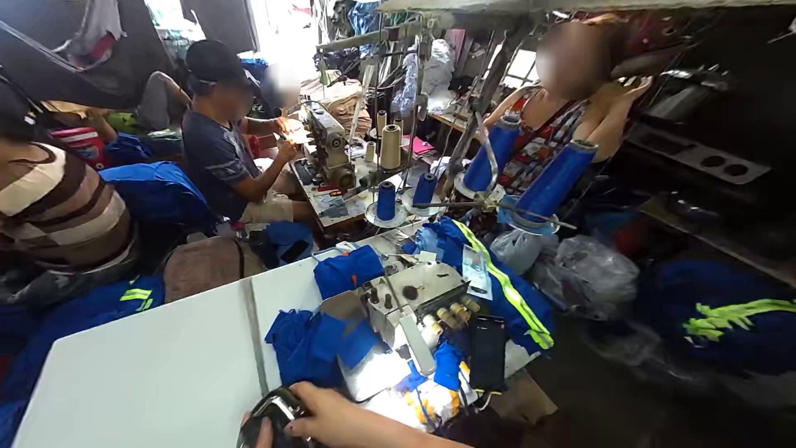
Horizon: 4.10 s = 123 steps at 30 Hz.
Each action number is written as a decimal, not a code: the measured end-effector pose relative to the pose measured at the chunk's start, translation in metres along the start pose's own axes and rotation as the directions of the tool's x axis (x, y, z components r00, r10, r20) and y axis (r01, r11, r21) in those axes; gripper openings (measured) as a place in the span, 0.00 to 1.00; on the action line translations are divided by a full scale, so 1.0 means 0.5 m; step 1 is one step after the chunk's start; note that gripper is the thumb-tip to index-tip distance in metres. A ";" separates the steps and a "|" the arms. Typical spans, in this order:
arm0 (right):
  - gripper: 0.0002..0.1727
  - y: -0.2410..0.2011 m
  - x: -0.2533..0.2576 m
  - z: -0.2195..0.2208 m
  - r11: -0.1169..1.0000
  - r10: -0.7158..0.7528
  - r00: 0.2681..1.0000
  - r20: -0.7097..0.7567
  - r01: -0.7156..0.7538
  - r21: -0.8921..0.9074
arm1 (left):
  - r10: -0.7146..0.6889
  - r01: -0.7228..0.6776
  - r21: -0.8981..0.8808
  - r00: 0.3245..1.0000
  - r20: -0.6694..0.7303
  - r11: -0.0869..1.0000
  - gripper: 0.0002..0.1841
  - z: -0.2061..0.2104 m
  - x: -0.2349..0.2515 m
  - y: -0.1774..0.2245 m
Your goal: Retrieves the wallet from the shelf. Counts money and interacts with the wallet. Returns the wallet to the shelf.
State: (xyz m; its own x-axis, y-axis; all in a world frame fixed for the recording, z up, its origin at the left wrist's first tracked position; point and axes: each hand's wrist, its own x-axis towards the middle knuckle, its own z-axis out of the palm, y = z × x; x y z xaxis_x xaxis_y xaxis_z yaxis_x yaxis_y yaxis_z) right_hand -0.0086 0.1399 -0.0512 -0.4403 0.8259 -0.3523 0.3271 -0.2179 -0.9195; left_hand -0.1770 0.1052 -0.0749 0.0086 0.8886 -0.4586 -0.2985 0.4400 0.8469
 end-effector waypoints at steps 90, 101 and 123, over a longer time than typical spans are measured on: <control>0.11 -0.042 -0.022 0.082 0.546 -0.530 0.833 -0.159 0.192 -0.815 | -0.037 -0.035 -0.240 0.957 -0.287 0.970 0.48 -0.047 -0.037 0.073; 0.24 -0.033 -0.010 0.089 0.493 -0.523 0.851 -0.044 0.260 -0.830 | -0.095 0.052 -0.198 0.972 -0.213 0.979 0.50 -0.035 -0.034 0.044; 0.20 -0.081 -0.031 0.073 0.751 0.092 0.996 -0.020 -0.083 -0.655 | -0.102 0.031 -0.296 0.968 -0.230 0.955 0.46 -0.077 -0.015 0.024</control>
State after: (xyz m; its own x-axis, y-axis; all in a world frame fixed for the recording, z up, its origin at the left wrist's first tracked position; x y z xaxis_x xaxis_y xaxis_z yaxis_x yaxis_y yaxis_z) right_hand -0.0454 0.1171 -0.0151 -0.3914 0.8125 -0.4321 0.8298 0.1086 -0.5474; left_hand -0.2175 0.0990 -0.0717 -0.1802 0.7853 -0.5923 -0.5676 0.4088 0.7147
